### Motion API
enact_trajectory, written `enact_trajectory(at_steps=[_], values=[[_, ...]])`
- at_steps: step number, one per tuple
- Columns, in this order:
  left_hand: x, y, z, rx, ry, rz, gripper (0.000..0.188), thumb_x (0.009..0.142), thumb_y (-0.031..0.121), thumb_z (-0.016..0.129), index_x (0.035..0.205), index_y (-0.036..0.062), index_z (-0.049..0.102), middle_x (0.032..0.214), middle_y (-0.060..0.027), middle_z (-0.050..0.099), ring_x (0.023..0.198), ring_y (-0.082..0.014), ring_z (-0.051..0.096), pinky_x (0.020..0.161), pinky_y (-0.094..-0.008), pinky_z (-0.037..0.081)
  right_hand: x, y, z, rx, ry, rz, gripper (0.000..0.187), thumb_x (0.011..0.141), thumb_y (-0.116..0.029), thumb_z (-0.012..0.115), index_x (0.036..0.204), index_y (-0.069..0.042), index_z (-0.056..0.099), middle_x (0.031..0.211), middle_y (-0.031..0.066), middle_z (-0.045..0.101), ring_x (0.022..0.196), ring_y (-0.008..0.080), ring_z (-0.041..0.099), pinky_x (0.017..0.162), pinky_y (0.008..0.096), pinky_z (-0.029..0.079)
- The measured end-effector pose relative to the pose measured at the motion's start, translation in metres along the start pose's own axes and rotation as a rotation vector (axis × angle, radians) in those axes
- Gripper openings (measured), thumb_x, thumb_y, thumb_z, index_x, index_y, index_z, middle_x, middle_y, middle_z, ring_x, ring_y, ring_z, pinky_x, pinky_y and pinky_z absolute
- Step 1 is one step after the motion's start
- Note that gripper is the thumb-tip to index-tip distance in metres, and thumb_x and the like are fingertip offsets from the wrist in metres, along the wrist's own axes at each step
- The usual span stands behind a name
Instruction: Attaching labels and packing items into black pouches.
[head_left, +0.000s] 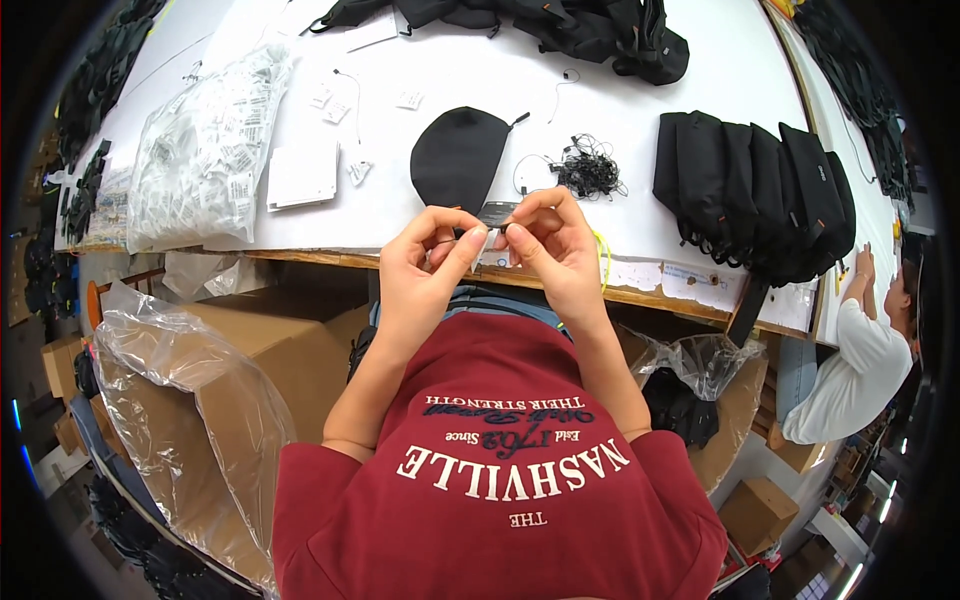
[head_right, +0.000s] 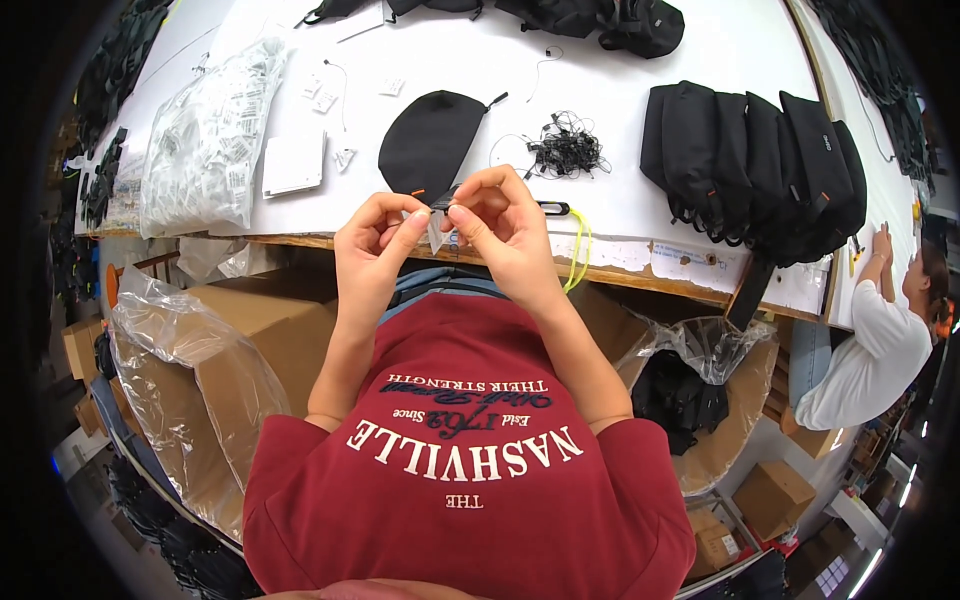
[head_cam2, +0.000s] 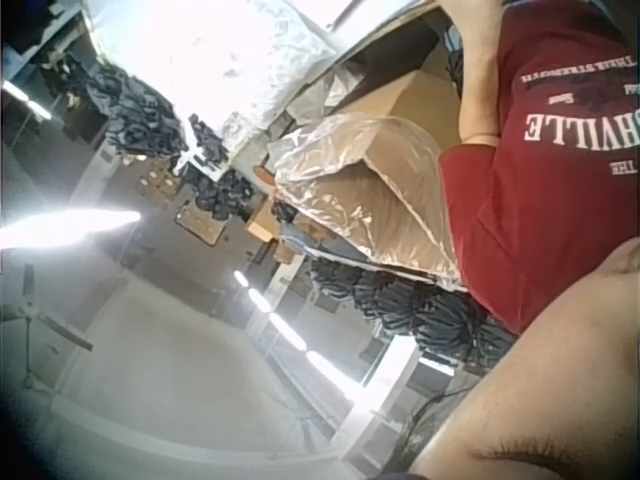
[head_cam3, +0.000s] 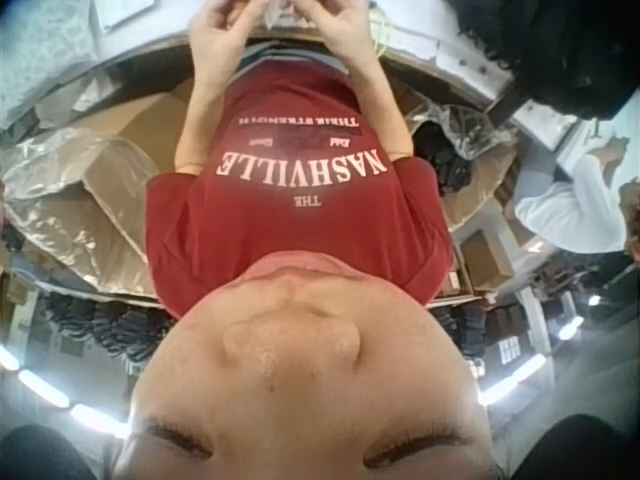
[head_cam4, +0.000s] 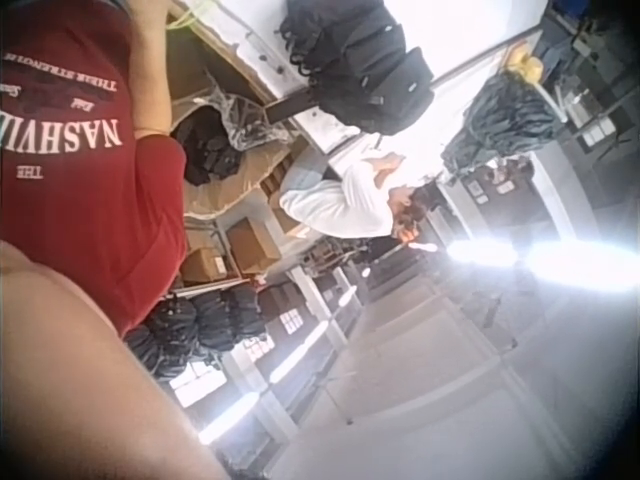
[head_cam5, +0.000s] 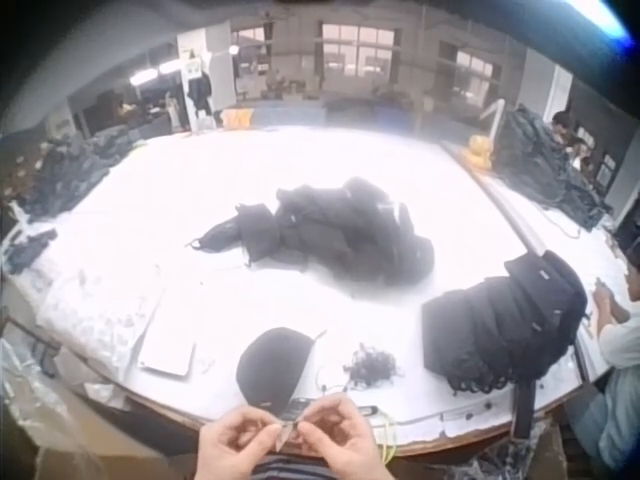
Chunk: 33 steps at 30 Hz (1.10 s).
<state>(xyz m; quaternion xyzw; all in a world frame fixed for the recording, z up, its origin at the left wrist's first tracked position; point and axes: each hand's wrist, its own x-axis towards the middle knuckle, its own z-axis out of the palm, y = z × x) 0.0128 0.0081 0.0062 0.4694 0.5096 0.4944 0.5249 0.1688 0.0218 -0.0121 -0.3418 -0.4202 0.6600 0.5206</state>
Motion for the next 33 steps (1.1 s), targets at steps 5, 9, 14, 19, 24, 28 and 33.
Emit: enact_trajectory(at_steps=[5,9,14,19,24,28,33], values=[[0.0,-0.003,0.0,0.026,-0.05,-0.002,0.009,0.085,0.009,0.064,0.089,0.0014,0.063,0.063,0.0087,0.032,0.057,-0.0009,0.028,0.051,-0.0176,0.024,0.0,0.002,-0.001,-0.039,0.005,-0.024,0.015,0.088,-0.003,0.06,0.098,-0.004,0.049,0.086,0.0033,0.058,0.08,0.0096,0.059,0.065,0.0224,0.046],[0.0,-0.006,-0.002,0.039,-0.072,0.004,0.009,0.087,0.005,0.064,0.093,-0.0005,0.062,0.065,0.0096,0.038,0.057,0.0014,0.029,0.052,-0.0151,0.024,0.0,0.0,-0.001,-0.098,0.008,-0.049,0.015,0.087,-0.001,0.059,0.097,-0.004,0.049,0.086,0.0036,0.058,0.079,0.01,0.059,0.068,0.0232,0.047],[0.002,-0.006,-0.002,-0.02,-0.071,-0.066,0.009,0.086,0.008,0.064,0.091,0.0,0.062,0.064,0.0092,0.036,0.057,0.0009,0.03,0.051,-0.0161,0.025,0.0,-0.004,-0.004,-0.201,-0.048,-0.04,0.013,0.087,-0.001,0.059,0.096,-0.003,0.049,0.087,0.0038,0.057,0.079,0.0099,0.058,0.07,0.0236,0.048],[0.004,-0.007,-0.006,-0.037,-0.11,-0.091,0.009,0.086,0.009,0.065,0.088,0.0008,0.063,0.062,0.0092,0.031,0.057,0.0003,0.03,0.05,-0.0172,0.025,-0.001,-0.007,-0.005,-0.142,-0.051,0.019,0.013,0.087,-0.002,0.059,0.095,-0.003,0.049,0.086,0.0035,0.057,0.078,0.0096,0.057,0.071,0.0238,0.047],[0.006,-0.004,-0.014,0.086,-0.228,-0.094,0.012,0.084,0.006,0.066,0.094,0.0002,0.06,0.066,0.0084,0.043,0.059,0.0015,0.033,0.053,-0.0152,0.027,0.002,-0.009,-0.01,-0.176,-0.136,0.056,0.014,0.087,-0.003,0.06,0.095,-0.003,0.048,0.085,0.0029,0.056,0.077,0.0094,0.057,0.071,0.0233,0.047],[0.009,-0.005,-0.017,0.004,-0.286,-0.075,0.014,0.085,0.006,0.065,0.096,0.0006,0.059,0.066,0.0085,0.041,0.059,0.0011,0.033,0.054,-0.0152,0.027,0.0,-0.014,-0.007,0.019,-0.183,0.176,0.018,0.087,-0.003,0.062,0.097,-0.004,0.047,0.084,0.0035,0.058,0.076,0.009,0.056,0.069,0.0217,0.046],[0.008,-0.013,-0.018,-0.03,-0.315,-0.077,0.008,0.085,0.005,0.064,0.091,0.0013,0.06,0.064,0.0071,0.043,0.058,0.0001,0.033,0.051,-0.0179,0.026,0.0,-0.009,-0.012,0.032,-0.241,0.186,0.015,0.089,-0.007,0.06,0.099,-0.005,0.049,0.08,0.0021,0.057,0.074,0.0087,0.056,0.066,0.0219,0.045]])
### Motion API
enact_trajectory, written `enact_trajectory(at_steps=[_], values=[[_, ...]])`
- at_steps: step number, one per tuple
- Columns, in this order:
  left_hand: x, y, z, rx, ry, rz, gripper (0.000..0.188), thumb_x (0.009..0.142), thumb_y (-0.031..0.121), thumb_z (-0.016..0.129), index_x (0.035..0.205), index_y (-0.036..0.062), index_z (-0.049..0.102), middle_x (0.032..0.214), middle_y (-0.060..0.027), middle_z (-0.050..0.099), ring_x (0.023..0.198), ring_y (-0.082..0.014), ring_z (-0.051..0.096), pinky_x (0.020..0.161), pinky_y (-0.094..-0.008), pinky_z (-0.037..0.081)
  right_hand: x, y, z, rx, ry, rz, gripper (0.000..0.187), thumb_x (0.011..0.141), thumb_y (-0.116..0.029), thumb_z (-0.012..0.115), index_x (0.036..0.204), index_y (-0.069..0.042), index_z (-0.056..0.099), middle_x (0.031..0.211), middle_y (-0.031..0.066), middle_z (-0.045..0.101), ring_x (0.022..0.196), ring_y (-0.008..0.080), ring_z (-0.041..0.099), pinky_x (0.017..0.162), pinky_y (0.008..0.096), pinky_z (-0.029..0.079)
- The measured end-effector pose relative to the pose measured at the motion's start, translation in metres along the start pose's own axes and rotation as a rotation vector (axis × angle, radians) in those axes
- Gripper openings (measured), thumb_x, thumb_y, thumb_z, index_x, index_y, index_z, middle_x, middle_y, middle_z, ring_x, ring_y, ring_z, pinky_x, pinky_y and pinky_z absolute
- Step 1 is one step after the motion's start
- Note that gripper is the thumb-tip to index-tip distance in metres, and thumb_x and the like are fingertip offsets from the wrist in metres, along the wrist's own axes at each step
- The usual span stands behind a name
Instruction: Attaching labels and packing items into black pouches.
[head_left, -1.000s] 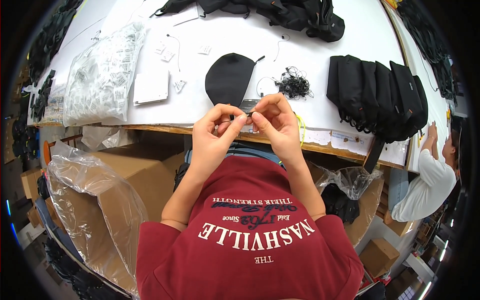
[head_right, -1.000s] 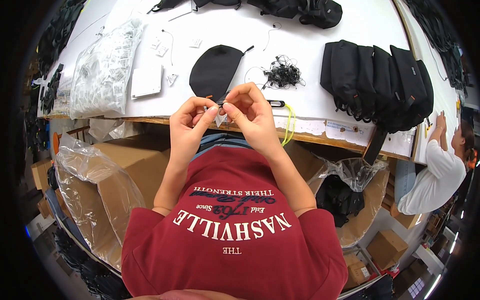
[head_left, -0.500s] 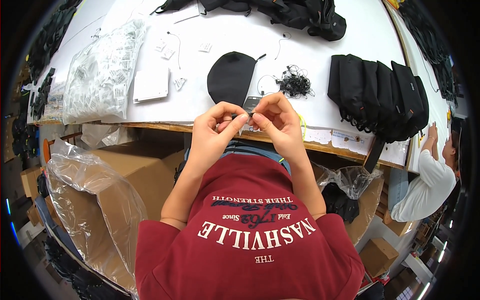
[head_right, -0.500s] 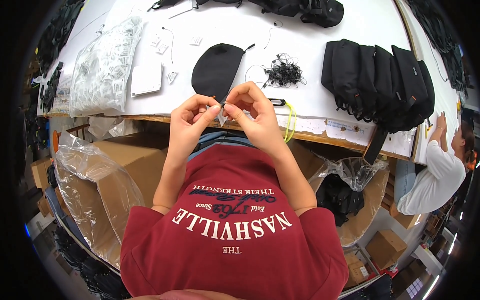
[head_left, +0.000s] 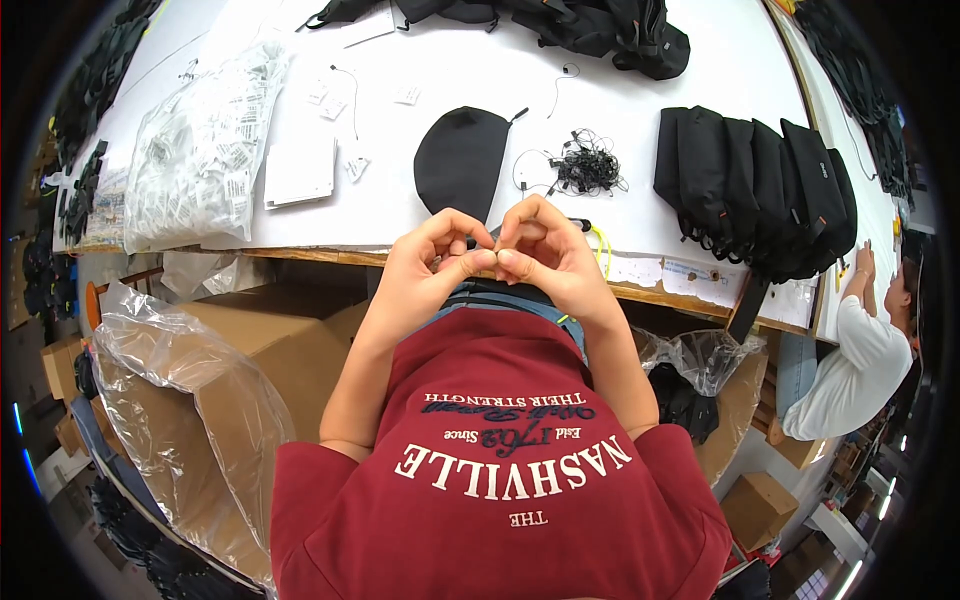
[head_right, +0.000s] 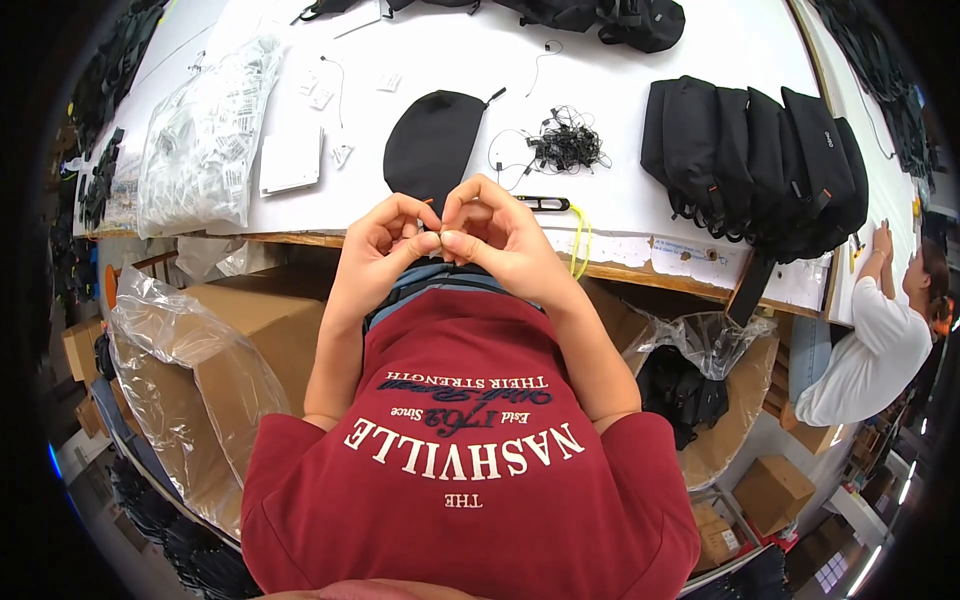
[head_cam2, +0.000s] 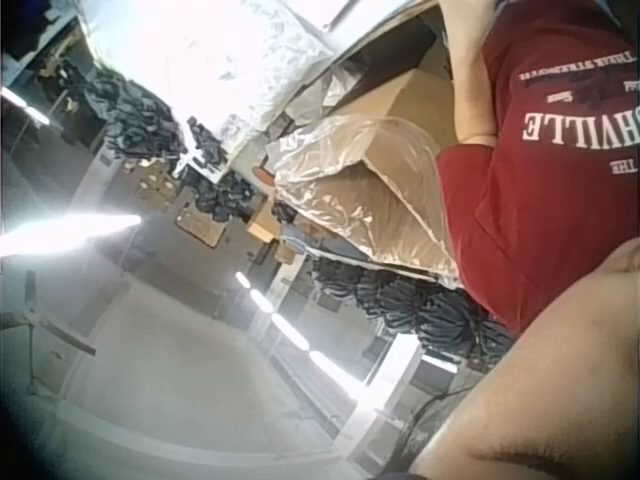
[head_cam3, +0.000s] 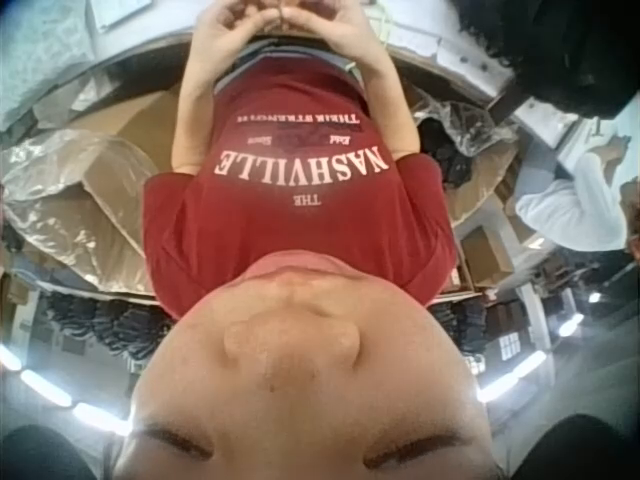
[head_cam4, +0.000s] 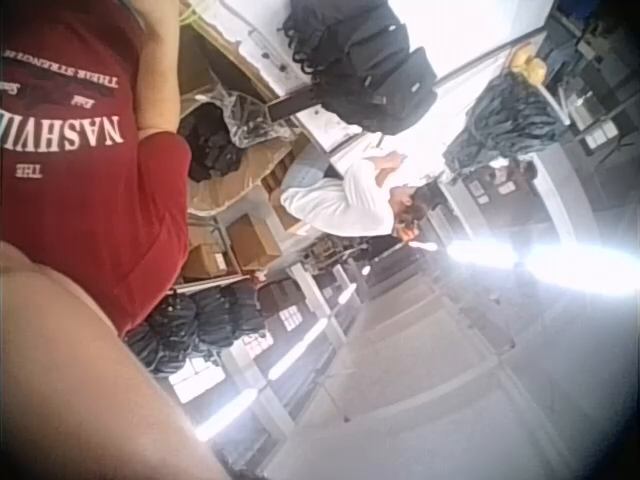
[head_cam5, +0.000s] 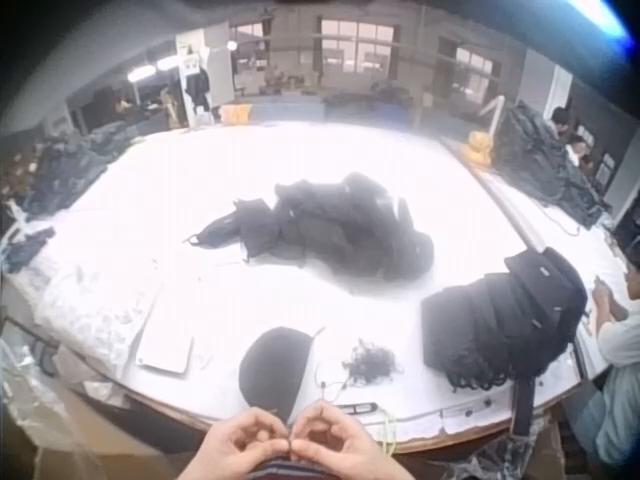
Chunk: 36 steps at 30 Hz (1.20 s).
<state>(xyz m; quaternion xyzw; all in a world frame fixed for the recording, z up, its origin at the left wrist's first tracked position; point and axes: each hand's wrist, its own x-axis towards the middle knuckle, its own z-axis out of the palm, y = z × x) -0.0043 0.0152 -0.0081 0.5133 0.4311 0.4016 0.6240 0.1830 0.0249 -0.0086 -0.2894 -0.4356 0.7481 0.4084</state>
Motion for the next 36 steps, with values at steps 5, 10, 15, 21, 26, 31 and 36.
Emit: enact_trajectory(at_steps=[5,10,15,21,26,31,36], values=[[-0.003,0.014,0.006,0.141,0.023,0.003,0.004,0.083,0.004,0.066,0.083,0.0014,0.063,0.066,0.0052,0.051,0.058,-0.0005,0.035,0.051,-0.0182,0.028,0.017,0.015,-0.034,-0.166,0.225,-0.042,0.013,0.094,-0.016,0.053,0.1,-0.005,0.056,0.065,0.0011,0.056,0.063,0.0066,0.053,0.06,0.02,0.042],[-0.01,0.029,0.011,0.128,-0.153,0.102,0.008,0.077,0.004,0.07,0.077,-0.0002,0.064,0.07,-0.0013,0.06,0.057,-0.0057,0.041,0.054,-0.0211,0.033,0.026,0.065,-0.06,-0.102,0.352,0.278,0.023,0.096,-0.024,0.05,0.102,-0.003,0.059,0.069,0.0057,0.061,0.061,0.0096,0.057,0.057,0.0205,0.046],[-0.02,0.047,0.024,0.309,-0.325,0.149,0.005,0.078,0.004,0.068,0.08,0.0037,0.064,0.08,-0.0049,0.062,0.07,-0.0168,0.056,0.063,-0.0279,0.043,0.034,0.081,-0.052,0.109,0.259,0.336,0.02,0.095,-0.022,0.052,0.092,-0.004,0.06,0.072,0.0014,0.061,0.058,0.007,0.056,0.054,0.0181,0.044],[0.003,0.054,-0.001,0.962,0.009,0.511,0.032,0.079,-0.007,0.053,0.105,0.0069,0.062,0.124,-0.0078,0.056,0.109,-0.0287,0.047,0.098,-0.0371,0.033,0.021,-0.005,-0.024,-0.633,0.148,0.006,0.019,0.086,-0.016,0.059,0.077,0.0,0.056,0.056,0.0021,0.052,0.051,0.0063,0.047,0.048,0.0242,0.039],[0.006,0.027,-0.011,1.179,0.116,0.708,0.028,0.07,0.002,0.066,0.096,0.0119,0.063,0.116,-0.0006,0.057,0.11,-0.0209,0.047,0.093,-0.0348,0.031,0.011,-0.047,-0.004,-0.833,0.035,-0.129,0.014,0.083,-0.013,0.059,0.078,0.0,0.056,0.053,0.0067,0.05,0.047,0.0115,0.046,0.047,0.0261,0.038],[0.01,0.029,-0.013,1.173,0.039,0.86,0.025,0.062,0.008,0.072,0.081,0.0102,0.057,0.099,0.0005,0.061,0.098,-0.0194,0.054,0.086,-0.0331,0.037,0.007,-0.054,-0.001,-0.87,0.088,-0.101,0.013,0.083,-0.01,0.061,0.078,0.002,0.056,0.06,0.0039,0.055,0.053,0.0082,0.05,0.051,0.0221,0.04],[0.008,0.025,-0.009,1.064,-0.039,0.826,0.029,0.059,0.01,0.073,0.086,0.0106,0.062,0.092,-0.0008,0.061,0.086,-0.0194,0.058,0.082,-0.0332,0.041,0.006,-0.049,-0.002,-0.842,0.098,-0.131,0.013,0.083,-0.01,0.061,0.078,0.001,0.057,0.06,0.0038,0.056,0.054,0.0082,0.051,0.051,0.0221,0.041]])
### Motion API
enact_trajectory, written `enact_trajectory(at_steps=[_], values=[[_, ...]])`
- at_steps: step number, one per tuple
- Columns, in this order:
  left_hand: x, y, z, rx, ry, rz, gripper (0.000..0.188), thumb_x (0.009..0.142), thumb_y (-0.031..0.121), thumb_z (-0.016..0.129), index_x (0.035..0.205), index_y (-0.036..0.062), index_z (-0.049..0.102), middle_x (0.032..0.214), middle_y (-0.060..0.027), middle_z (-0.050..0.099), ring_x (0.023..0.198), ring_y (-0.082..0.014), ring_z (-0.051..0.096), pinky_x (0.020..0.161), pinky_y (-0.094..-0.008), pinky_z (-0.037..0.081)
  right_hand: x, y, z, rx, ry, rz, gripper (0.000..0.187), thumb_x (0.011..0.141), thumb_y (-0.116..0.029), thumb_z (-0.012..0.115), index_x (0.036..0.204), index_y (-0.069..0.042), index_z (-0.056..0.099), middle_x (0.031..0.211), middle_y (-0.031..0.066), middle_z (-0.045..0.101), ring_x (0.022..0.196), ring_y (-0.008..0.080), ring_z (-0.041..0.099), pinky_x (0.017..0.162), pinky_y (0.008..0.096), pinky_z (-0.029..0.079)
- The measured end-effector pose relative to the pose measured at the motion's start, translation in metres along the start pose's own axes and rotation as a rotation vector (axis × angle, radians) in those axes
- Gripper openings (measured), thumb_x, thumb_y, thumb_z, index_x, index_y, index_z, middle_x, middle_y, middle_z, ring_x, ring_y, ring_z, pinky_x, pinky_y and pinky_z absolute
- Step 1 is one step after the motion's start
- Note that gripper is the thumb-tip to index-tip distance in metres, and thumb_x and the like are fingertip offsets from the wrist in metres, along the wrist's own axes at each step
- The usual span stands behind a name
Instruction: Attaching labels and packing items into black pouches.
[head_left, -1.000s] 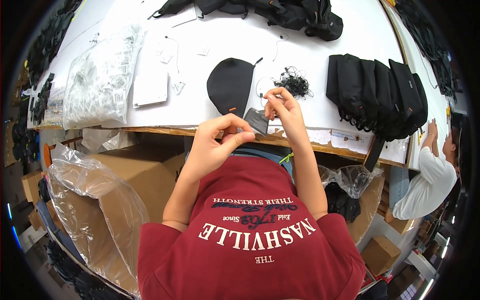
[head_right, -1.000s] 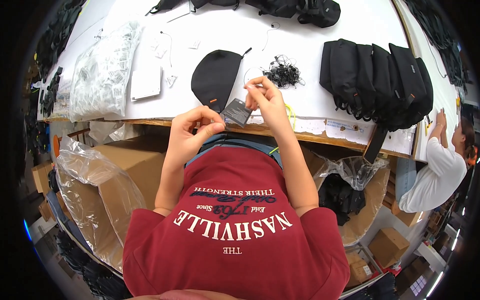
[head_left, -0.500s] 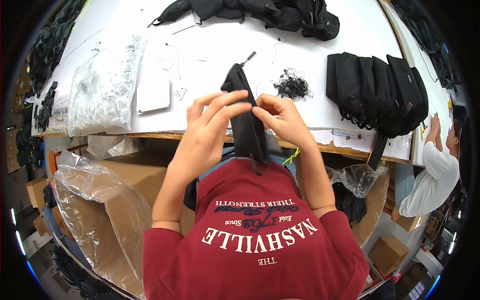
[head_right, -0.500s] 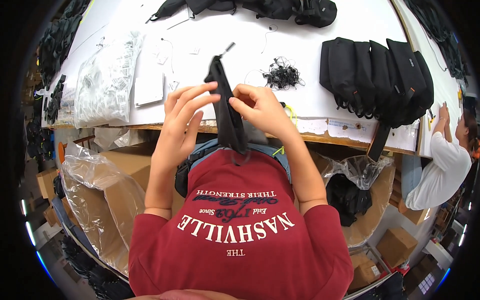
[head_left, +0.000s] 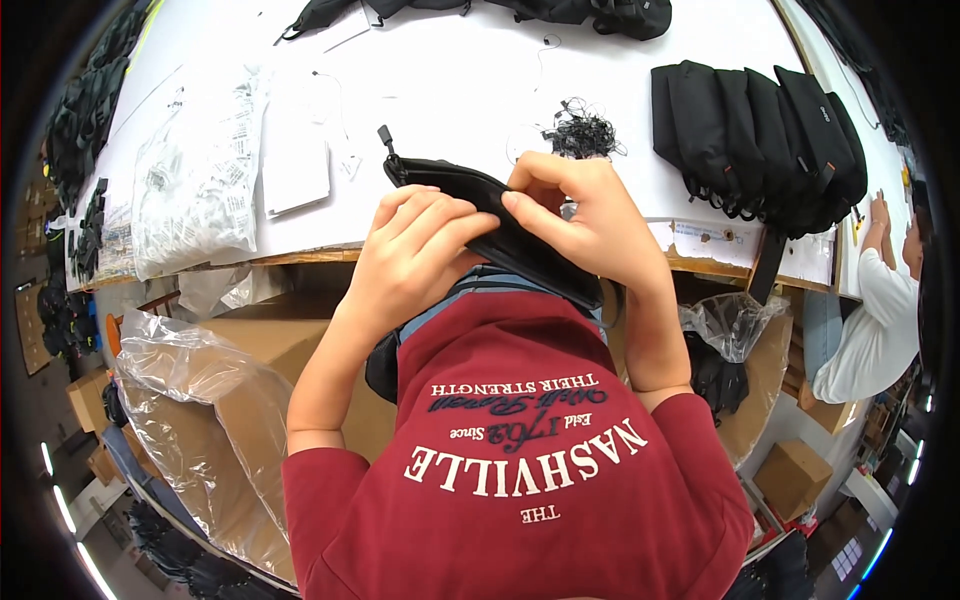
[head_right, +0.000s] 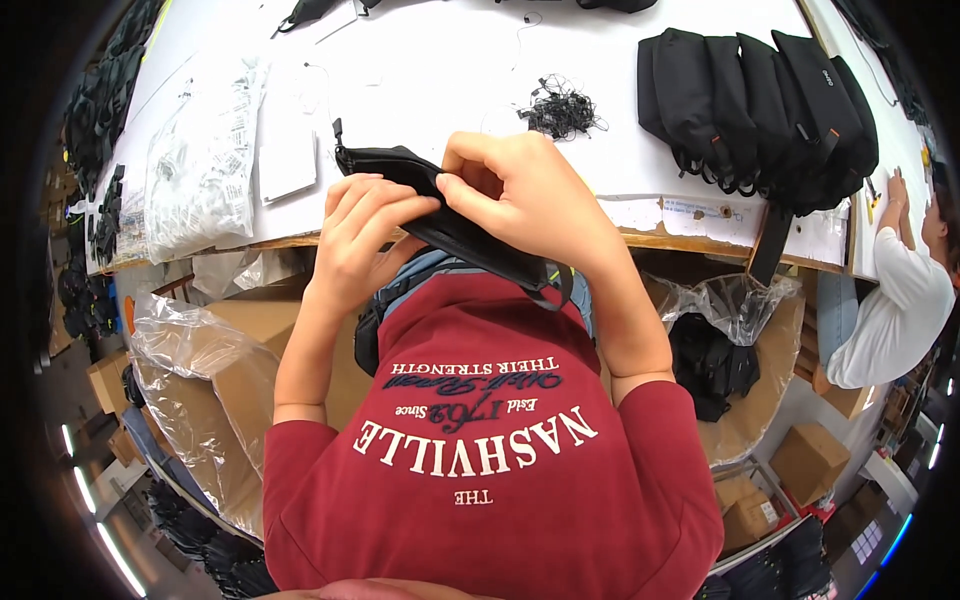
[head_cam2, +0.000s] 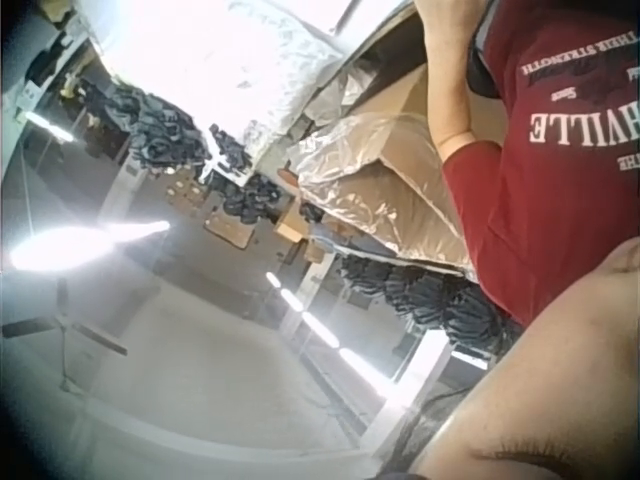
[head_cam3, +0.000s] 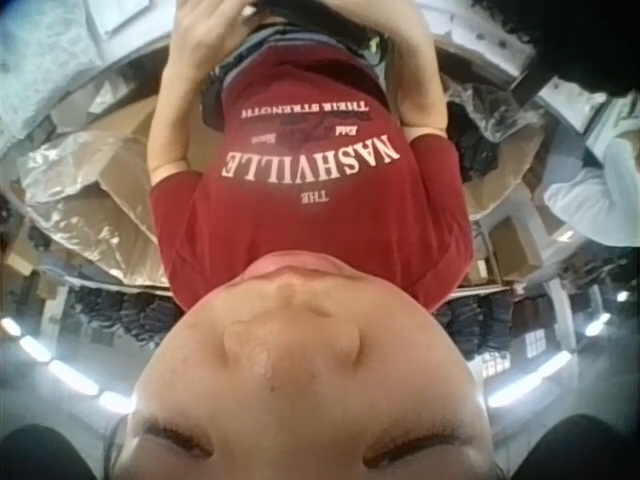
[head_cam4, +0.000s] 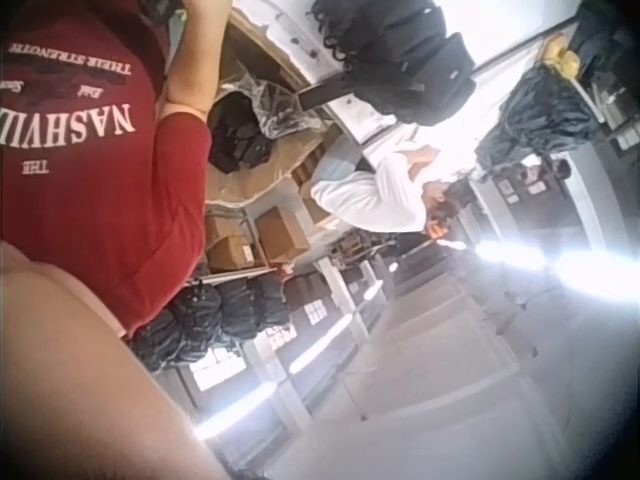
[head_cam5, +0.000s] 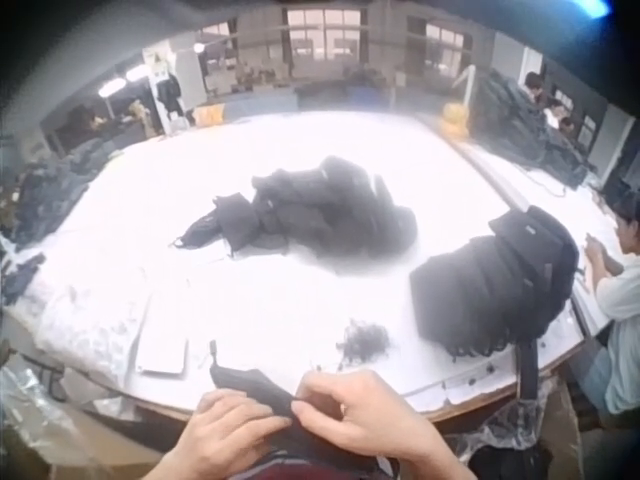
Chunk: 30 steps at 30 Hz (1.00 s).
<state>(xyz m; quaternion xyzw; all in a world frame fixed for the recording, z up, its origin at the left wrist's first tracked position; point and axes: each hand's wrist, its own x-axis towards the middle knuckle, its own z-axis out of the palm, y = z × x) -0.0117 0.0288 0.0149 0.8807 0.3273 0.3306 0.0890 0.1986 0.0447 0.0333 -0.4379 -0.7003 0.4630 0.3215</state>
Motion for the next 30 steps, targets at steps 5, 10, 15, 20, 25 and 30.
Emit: enact_trajectory(at_steps=[5,10,15,20,25,30], values=[[-0.004,0.001,0.004,0.054,0.037,0.019,0.034,0.057,0.01,0.073,0.091,0.0123,0.065,0.088,0.0011,0.061,0.086,-0.0173,0.057,0.08,-0.0316,0.038,-0.004,-0.003,0.008,-0.001,0.017,-0.018,0.013,0.083,-0.011,0.06,0.078,0.0,0.057,0.058,0.0056,0.056,0.05,0.011,0.052,0.05,0.0244,0.041],[-0.01,0.001,0.011,0.095,0.126,0.0,0.033,0.057,0.008,0.071,0.089,0.0118,0.066,0.091,0.0026,0.063,0.084,-0.0165,0.057,0.077,-0.03,0.037,-0.006,0.0,0.016,0.054,0.059,-0.033,0.013,0.082,-0.013,0.061,0.079,-0.001,0.057,0.055,0.0071,0.055,0.047,0.0132,0.052,0.048,0.0263,0.042],[-0.012,0.004,0.008,0.147,0.154,0.028,0.034,0.056,0.007,0.07,0.09,0.0122,0.069,0.091,0.0038,0.065,0.08,-0.0142,0.056,0.074,-0.0266,0.036,-0.005,-0.002,0.012,0.039,0.025,0.001,0.011,0.084,-0.008,0.061,0.079,0.002,0.058,0.06,0.0042,0.057,0.054,0.0087,0.054,0.052,0.0221,0.042],[-0.017,0.004,0.009,0.126,0.152,0.001,0.035,0.054,0.006,0.07,0.088,0.0131,0.07,0.088,0.0046,0.066,0.078,-0.0136,0.054,0.072,-0.0258,0.035,-0.004,0.0,0.016,0.067,0.023,-0.001,0.011,0.083,-0.009,0.061,0.079,0.001,0.058,0.06,0.0043,0.058,0.054,0.0088,0.054,0.051,0.0219,0.042],[-0.018,0.005,0.008,0.079,0.13,-0.065,0.035,0.052,0.002,0.066,0.086,0.0125,0.069,0.085,0.0045,0.065,0.077,-0.0152,0.053,0.072,-0.0266,0.035,-0.004,0.0,0.02,0.06,0.017,0.001,0.011,0.083,-0.009,0.062,0.078,0.001,0.058,0.06,0.0043,0.058,0.053,0.0088,0.054,0.051,0.022,0.042],[-0.018,0.005,0.01,0.088,0.124,-0.086,0.038,0.051,-0.002,0.063,0.086,0.0121,0.069,0.085,0.0043,0.065,0.077,-0.0161,0.053,0.073,-0.0275,0.035,-0.005,0.001,0.024,0.057,0.048,0.003,0.011,0.083,-0.009,0.062,0.078,0.001,0.058,0.059,0.0036,0.057,0.052,0.0083,0.053,0.05,0.0219,0.041]])
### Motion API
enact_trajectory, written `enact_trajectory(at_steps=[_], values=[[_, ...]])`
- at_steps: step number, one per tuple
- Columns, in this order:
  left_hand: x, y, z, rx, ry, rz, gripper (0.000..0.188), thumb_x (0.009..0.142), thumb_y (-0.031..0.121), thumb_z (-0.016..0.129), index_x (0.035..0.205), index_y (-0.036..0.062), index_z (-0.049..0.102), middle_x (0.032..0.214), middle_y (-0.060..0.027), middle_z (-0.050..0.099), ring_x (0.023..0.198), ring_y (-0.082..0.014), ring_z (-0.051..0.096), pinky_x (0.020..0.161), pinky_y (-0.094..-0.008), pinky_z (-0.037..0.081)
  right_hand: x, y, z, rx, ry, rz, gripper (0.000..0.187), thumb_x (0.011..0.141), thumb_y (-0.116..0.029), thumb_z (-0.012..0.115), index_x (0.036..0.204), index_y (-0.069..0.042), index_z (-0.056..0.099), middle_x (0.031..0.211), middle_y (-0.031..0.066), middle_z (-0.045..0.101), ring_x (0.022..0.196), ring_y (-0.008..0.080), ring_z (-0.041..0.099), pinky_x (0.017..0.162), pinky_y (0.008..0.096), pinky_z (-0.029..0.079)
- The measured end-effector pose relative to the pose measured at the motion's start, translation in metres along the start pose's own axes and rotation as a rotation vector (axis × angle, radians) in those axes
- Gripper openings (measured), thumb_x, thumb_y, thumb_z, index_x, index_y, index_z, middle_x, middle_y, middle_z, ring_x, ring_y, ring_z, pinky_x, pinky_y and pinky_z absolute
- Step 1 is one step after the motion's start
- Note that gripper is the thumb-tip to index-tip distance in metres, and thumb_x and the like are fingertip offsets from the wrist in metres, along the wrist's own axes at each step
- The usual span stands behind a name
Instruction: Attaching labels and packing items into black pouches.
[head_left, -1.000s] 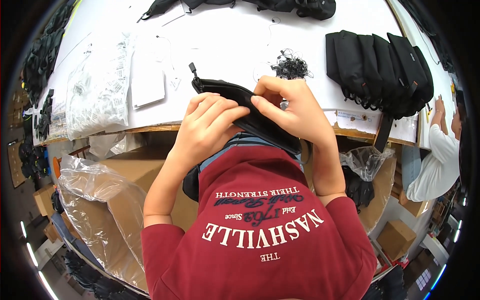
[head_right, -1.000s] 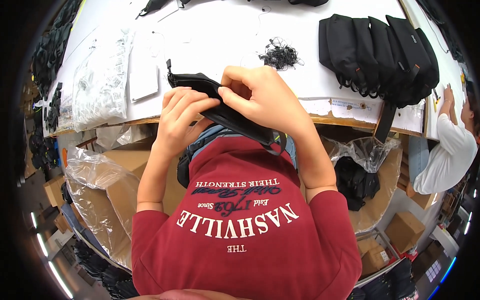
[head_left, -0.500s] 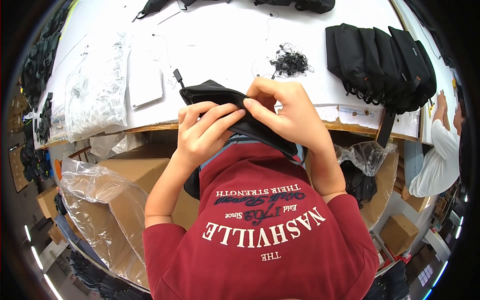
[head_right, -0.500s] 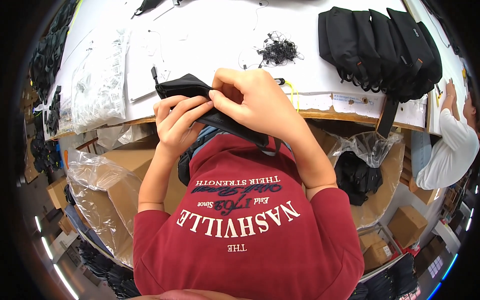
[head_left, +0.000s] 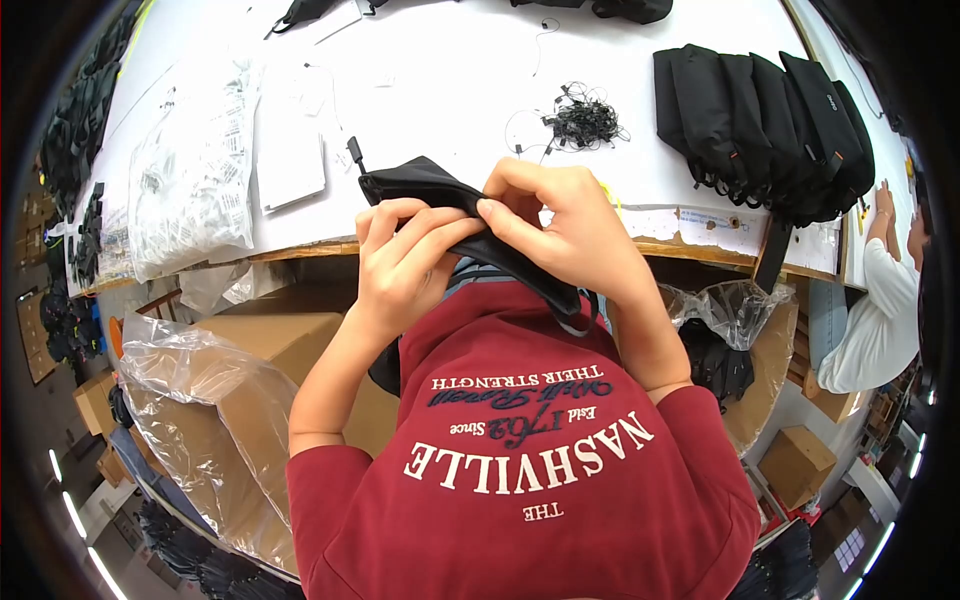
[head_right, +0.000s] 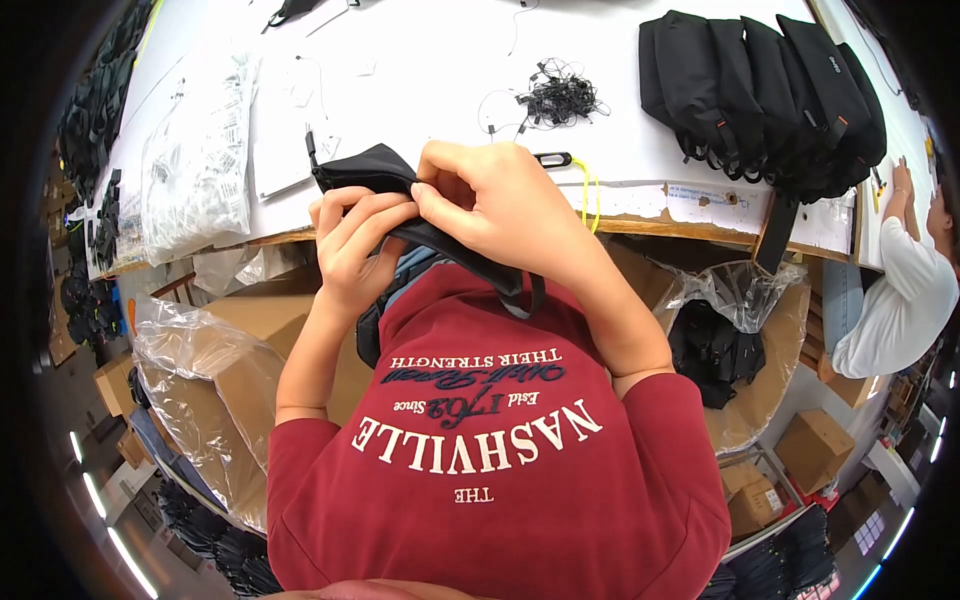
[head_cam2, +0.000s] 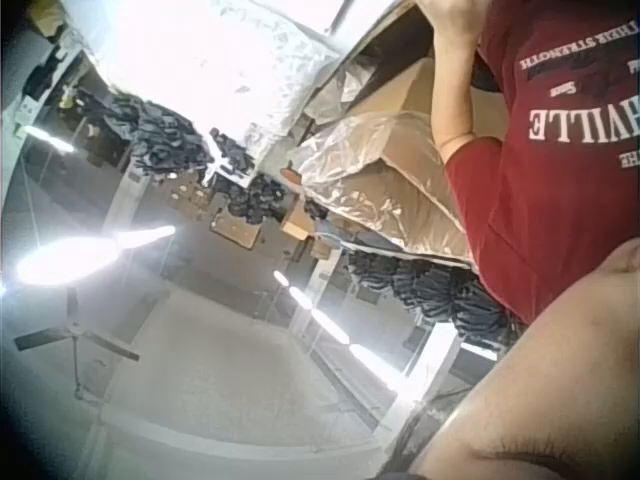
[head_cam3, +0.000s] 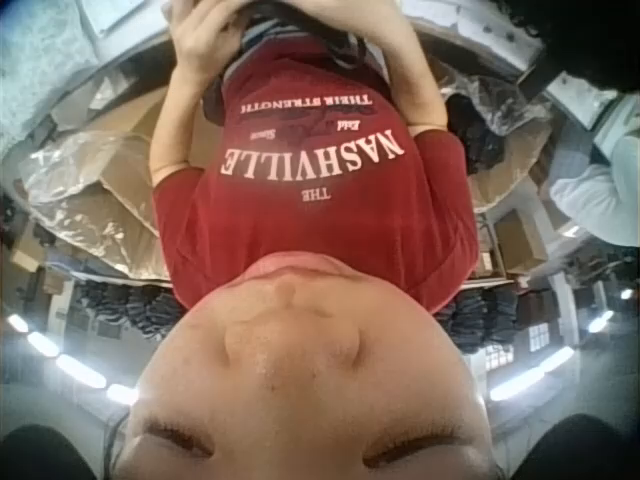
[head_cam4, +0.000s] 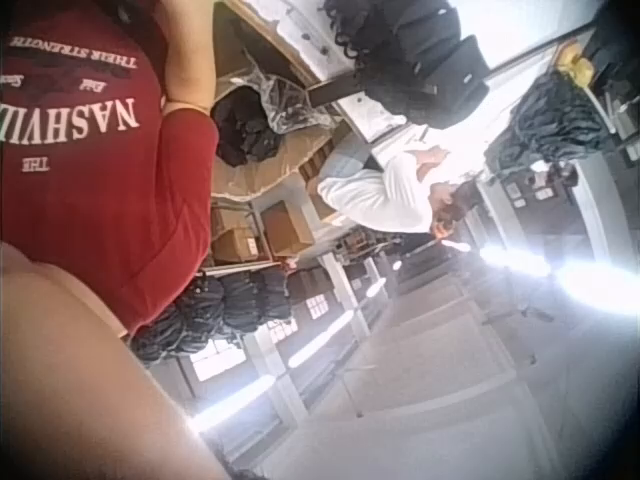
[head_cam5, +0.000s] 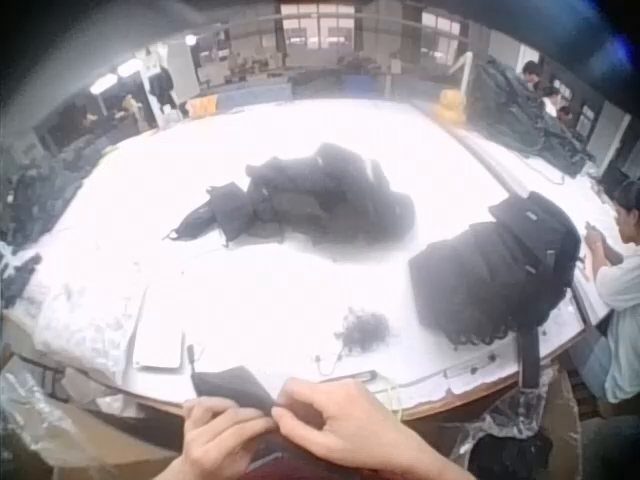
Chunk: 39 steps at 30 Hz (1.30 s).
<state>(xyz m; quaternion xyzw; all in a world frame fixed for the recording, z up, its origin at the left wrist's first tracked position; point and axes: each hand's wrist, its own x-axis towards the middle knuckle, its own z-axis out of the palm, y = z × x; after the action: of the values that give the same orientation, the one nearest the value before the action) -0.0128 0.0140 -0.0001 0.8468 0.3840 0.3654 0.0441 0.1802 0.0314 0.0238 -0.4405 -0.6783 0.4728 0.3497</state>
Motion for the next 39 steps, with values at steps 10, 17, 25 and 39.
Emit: enact_trajectory(at_steps=[10,17,25,39], values=[[0.002,-0.002,-0.023,-0.146,-0.07,-0.151,0.031,0.057,-0.003,0.071,0.086,0.0081,0.066,0.08,-0.0028,0.064,0.073,-0.0215,0.057,0.069,-0.0314,0.041,0.001,0.022,-0.012,0.383,-0.276,0.095,0.026,0.091,-0.017,0.052,0.11,0.001,0.058,0.099,0.0066,0.061,0.093,0.0125,0.057,0.084,0.0266,0.044],[-0.012,-0.009,-0.051,-0.691,-0.509,-0.731,0.021,0.082,0.013,0.068,0.088,-0.0011,0.054,0.067,-0.0059,0.056,0.062,-0.0106,0.049,0.06,-0.0252,0.041,-0.037,0.059,-0.03,0.242,-0.672,0.276,0.055,0.077,-0.037,0.071,0.113,0.001,0.056,0.101,0.005,0.062,0.087,0.0144,0.057,0.08,0.0282,0.045],[-0.027,-0.004,-0.068,-1.12,-1.037,-0.699,0.025,0.084,0.021,0.067,0.094,0.0018,0.055,0.069,-0.0076,0.053,0.063,-0.0108,0.046,0.059,-0.0264,0.039,-0.065,0.048,-0.093,0.265,-0.497,0.416,0.084,0.061,-0.048,0.081,0.122,-0.006,0.041,0.077,-0.004,0.042,0.071,0.0074,0.039,0.068,0.022,0.031],[-0.018,0.004,-0.052,-1.037,-0.914,-0.617,0.031,0.087,0.013,0.06,0.116,0.0012,0.058,0.093,-0.012,0.067,0.076,-0.017,0.064,0.069,-0.0265,0.048,-0.035,0.059,-0.051,1.275,0.659,0.385,0.022,0.091,-0.024,0.055,0.084,-0.003,0.055,0.065,0.002,0.046,0.059,0.0117,0.043,0.058,0.0244,0.041]])
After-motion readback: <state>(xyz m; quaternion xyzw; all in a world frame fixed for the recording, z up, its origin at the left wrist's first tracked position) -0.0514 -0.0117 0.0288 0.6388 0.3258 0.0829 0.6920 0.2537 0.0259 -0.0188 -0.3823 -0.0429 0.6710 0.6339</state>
